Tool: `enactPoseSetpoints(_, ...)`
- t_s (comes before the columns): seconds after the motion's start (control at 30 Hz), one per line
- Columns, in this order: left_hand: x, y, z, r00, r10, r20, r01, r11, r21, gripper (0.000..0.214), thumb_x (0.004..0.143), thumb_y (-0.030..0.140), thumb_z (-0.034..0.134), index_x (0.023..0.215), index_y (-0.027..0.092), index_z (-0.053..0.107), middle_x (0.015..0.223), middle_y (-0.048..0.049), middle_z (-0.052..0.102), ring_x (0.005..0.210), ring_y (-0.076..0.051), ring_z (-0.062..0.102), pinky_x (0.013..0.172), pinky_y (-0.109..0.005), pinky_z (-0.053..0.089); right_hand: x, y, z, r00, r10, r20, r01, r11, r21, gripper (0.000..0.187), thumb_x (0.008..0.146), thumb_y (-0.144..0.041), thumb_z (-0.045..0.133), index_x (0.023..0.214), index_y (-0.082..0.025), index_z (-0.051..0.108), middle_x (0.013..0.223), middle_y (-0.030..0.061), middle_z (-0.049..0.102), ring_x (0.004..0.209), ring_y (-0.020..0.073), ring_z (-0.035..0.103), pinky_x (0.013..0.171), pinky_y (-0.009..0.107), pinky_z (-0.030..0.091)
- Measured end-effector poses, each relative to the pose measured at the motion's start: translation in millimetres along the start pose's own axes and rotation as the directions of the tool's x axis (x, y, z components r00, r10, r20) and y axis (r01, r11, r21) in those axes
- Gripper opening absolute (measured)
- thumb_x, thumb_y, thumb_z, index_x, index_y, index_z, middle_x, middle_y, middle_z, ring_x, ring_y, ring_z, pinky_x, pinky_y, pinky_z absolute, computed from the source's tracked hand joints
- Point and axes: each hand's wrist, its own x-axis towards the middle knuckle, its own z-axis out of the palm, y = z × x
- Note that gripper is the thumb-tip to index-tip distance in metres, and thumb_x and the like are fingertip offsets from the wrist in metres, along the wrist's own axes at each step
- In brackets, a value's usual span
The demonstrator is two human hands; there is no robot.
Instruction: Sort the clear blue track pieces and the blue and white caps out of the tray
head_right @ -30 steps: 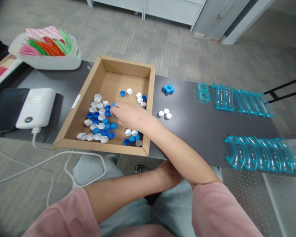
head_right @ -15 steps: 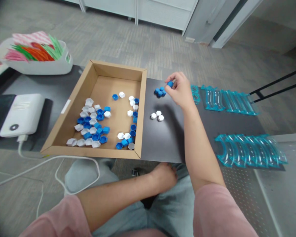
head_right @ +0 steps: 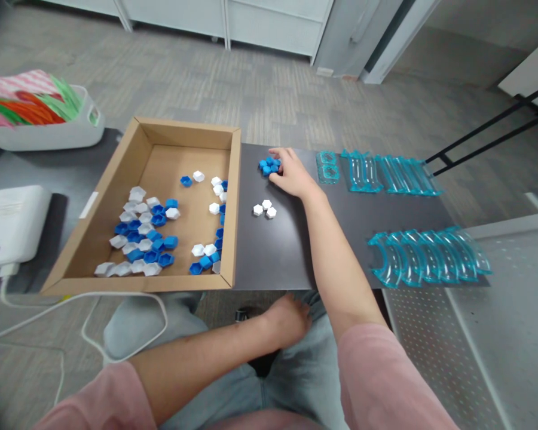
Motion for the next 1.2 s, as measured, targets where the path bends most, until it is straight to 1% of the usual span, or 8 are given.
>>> enactPoseSetpoints(0.2, 1.0, 1.1, -1.4, 1.0, 0.0, -0.013, 0.0, 1.0, 0.003, 0.029, 0.114, 0.012, 0.066, 0.122, 0.01, 0.094, 0.118, -0.0257, 0.088, 0.1, -0.027, 0.081, 0.076, -0.036, 0.044, -1.5, -20.3, -6.7, 0.996, -0.018, -0.087, 0.018, 1.0, 0.003, 0.068, 0.093, -0.036, 0.084, 0.16, -0.027, 0.073, 0.156, 0.0189, 0.069, 0.125, 0.0364, 0.075, 0.114, 0.056, 0.066)
enactPoseSetpoints(0.37, 0.5, 0.5, -1.5, 1.0, -0.007, -0.014, 0.007, 1.0, -0.006, 0.028, 0.114, 0.01, 0.068, 0.122, 0.011, 0.095, 0.122, -0.0259, 0.089, 0.104, -0.028, 0.084, 0.075, -0.035, 0.044, -2.8, -58.3, -3.5, 0.971, -0.205, -0.12, 0.205, 0.979, -0.01, 0.045, 0.112, -0.051, 0.072, 0.152, -0.033, 0.079, 0.14, 0.0134, 0.078, 0.119, 0.0366, 0.072, 0.117, 0.061, 0.061)
enactPoseSetpoints(0.43, 0.3, 0.3, -1.7, 1.0, -0.011, -0.014, 0.011, 1.0, -0.007, 0.027, 0.113, 0.01, 0.069, 0.123, 0.012, 0.095, 0.124, -0.0259, 0.09, 0.108, -0.029, 0.085, 0.076, -0.035, 0.045, -8.1, -81.8, 4.3, 0.949, -0.305, -0.08, 0.304, 0.952, -0.026, 0.04, 0.118, -0.055, 0.065, 0.149, -0.034, 0.082, 0.137, 0.0122, 0.08, 0.124, 0.0381, 0.07, 0.122, 0.065, 0.055)
enactPoseSetpoints(0.53, 0.3, 0.2, -1.9, 1.0, -0.014, -0.012, 0.014, 1.0, -0.012, 0.027, 0.112, 0.01, 0.071, 0.122, 0.014, 0.096, 0.126, -0.0248, 0.091, 0.111, -0.03, 0.086, 0.077, -0.037, 0.046, -22.2, -119.7, 17.5, 0.895, -0.439, 0.077, 0.444, 0.893, -0.077, 0.039, 0.125, -0.054, 0.059, 0.145, -0.035, 0.087, 0.141, 0.0108, 0.08, 0.136, 0.0397, 0.064, 0.128, 0.067, 0.044)
enactPoseSetpoints(0.67, 0.2, 1.0, -2.4, 1.0, -0.02, -0.007, 0.02, 1.0, -0.023, 0.027, 0.112, 0.011, 0.072, 0.119, 0.016, 0.097, 0.126, -0.0229, 0.092, 0.108, -0.029, 0.085, 0.075, -0.038, 0.044, -40.8, -155.1, 26.0, 0.847, -0.466, 0.257, 0.512, 0.845, -0.155, 0.047, 0.129, -0.054, 0.051, 0.131, -0.033, 0.094, 0.148, 0.0111, 0.08, 0.143, 0.0418, 0.057, 0.125, 0.067, 0.038)
enactPoseSetpoints(0.83, -1.0, 1.0, -2.5, 0.999, -0.028, -0.034, 0.026, 0.999, -0.034, 0.025, 0.111, 0.011, 0.075, 0.116, 0.019, 0.098, 0.123, -0.0231, 0.092, 0.105, -0.03, 0.085, 0.074, -0.038, 0.042, -47.1, -163.3, 21.5, 0.86, -0.393, 0.326, 0.475, 0.85, -0.228, 0.061, 0.13, -0.062, 0.046, 0.122, -0.03, 0.098, 0.136, 0.0123, 0.083, 0.142, 0.0414, 0.058, 0.124, 0.067, 0.036)
enactPoseSetpoints(1.0, -2.1, -0.5, -1.8, 0.999, -0.025, -0.046, 0.023, 0.999, -0.044, 0.022, 0.111, 0.012, 0.076, 0.112, 0.018, 0.098, 0.119, -0.0228, 0.092, 0.099, -0.028, 0.084, 0.073, -0.037, 0.04, -45.8, -162.5, 19.8, 0.841, -0.368, 0.397, 0.469, 0.862, -0.193, 0.052, 0.129, -0.053, 0.051, 0.127, -0.032, 0.099, 0.134, 0.01, 0.089, 0.139, 0.0393, 0.059, 0.125, 0.065, 0.031)
enactPoseSetpoints(1.2, -3.6, -0.6, 0.1, 0.999, -0.018, -0.028, 0.017, 0.999, -0.048, 0.027, 0.112, 0.011, 0.071, 0.119, 0.016, 0.097, 0.128, -0.0246, 0.091, 0.108, -0.029, 0.084, 0.075, -0.037, 0.042, -40.0, -157.3, 15.0, 0.871, -0.399, 0.286, 0.434, 0.898, -0.07, 0.033, 0.122, -0.046, 0.063, 0.136, -0.032, 0.09, 0.141, 0.0102, 0.086, 0.134, 0.0376, 0.067, 0.122, 0.061, 0.038)
